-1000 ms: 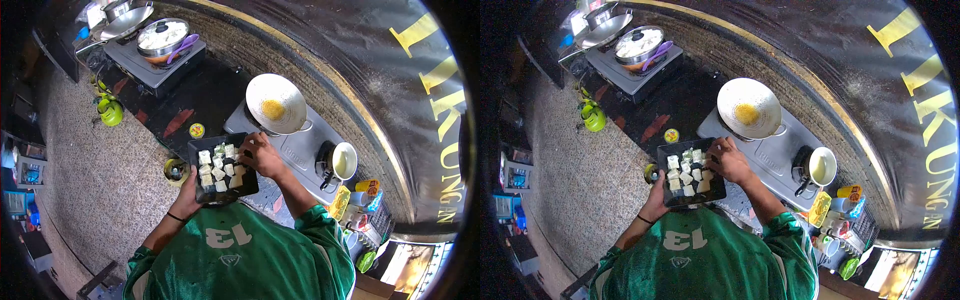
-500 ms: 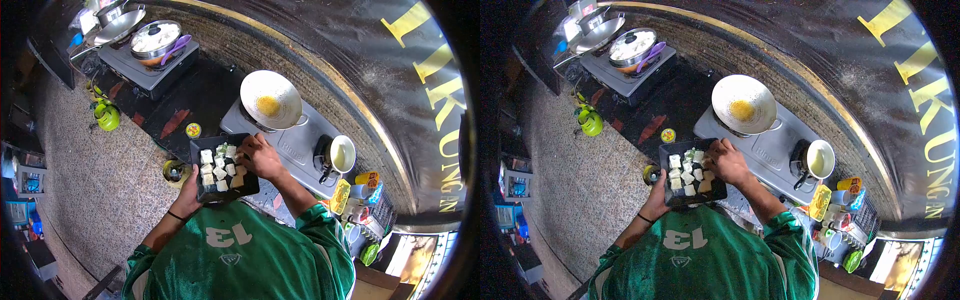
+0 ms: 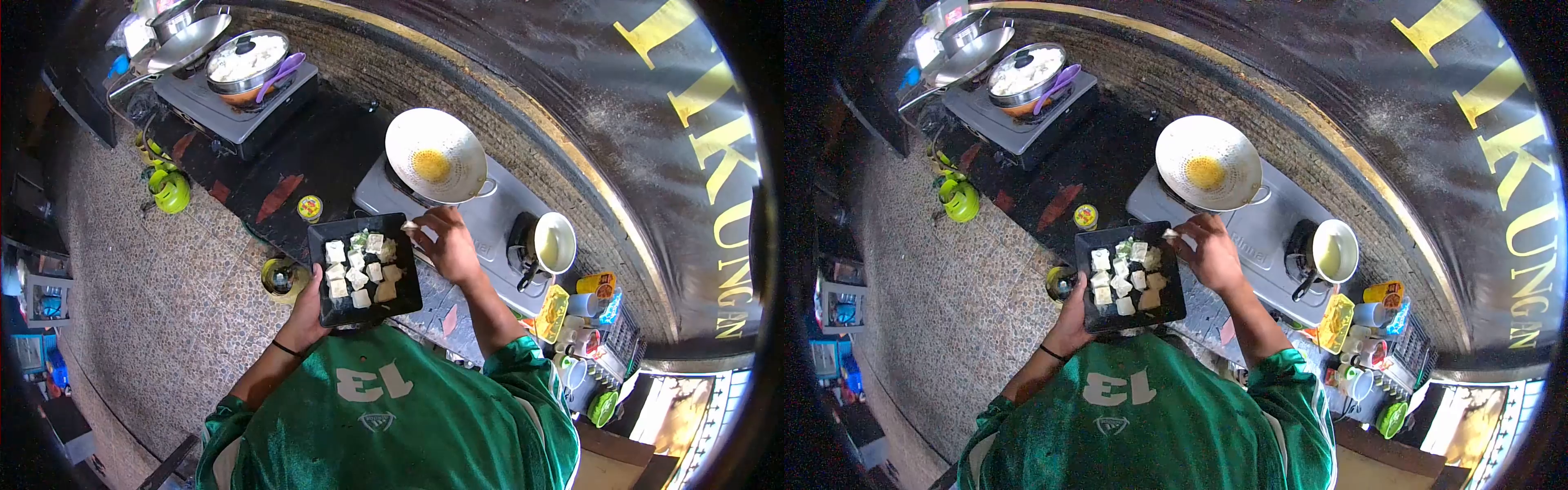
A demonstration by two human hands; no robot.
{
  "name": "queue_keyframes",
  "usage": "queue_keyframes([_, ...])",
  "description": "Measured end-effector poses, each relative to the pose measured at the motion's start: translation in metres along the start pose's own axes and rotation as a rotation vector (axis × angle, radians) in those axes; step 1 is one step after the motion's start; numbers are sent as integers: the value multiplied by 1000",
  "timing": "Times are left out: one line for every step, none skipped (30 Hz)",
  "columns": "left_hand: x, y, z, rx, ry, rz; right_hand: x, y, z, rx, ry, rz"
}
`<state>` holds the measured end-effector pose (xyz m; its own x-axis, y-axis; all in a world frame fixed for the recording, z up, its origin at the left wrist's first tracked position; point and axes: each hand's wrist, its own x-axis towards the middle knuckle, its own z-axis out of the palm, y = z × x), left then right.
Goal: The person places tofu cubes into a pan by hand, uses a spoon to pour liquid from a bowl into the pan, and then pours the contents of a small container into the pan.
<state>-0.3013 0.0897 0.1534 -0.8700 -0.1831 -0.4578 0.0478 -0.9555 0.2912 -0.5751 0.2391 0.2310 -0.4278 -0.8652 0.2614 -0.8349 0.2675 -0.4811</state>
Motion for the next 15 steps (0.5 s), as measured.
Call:
queue_keyframes([0,-1,-1,1,-2,-2,1,-1,-4,9,34,31])
queue_keyframes([0,-1,-1,15,8,-12,2,-1,-9,16,69,60])
queue_keyframes([1,-1,-1,30,14,-20,4,-1,-15,18,110,90])
queue_keyframes([2,0,-1,32,3,-18,7,4,-20,10,117,86])
queue_keyframes([0,-1,-2,2,11,-20,10,12,-27,-24,155,93])
queue_keyframes([0,-1,-4,-28,19,-21,14,23,-33,-58,194,98])
queue_keyframes([-1,-1,-3,-24,14,1,19,39,-38,-75,186,92])
queue_keyframes([-6,1,-3,-27,23,-7,25,55,-42,-82,190,87])
queue_keyframes([-6,0,-7,-34,31,12,34,65,-47,-122,133,180])
queue_keyframes([-8,-2,-12,-42,38,31,44,73,-50,-162,75,273])
queue_keyframes([-7,-4,-20,-54,76,44,54,84,-49,-230,48,321])
queue_keyframes([-9,-6,-24,-63,75,47,62,94,-48,-234,42,315])
queue_keyframes([-11,-8,-25,-80,98,85,72,106,-45,-248,16,320])
queue_keyframes([-13,-12,-29,-98,118,126,83,117,-42,-263,-9,321])
queue_keyframes([-16,-14,-36,-89,129,142,100,131,-37,-363,-152,387])
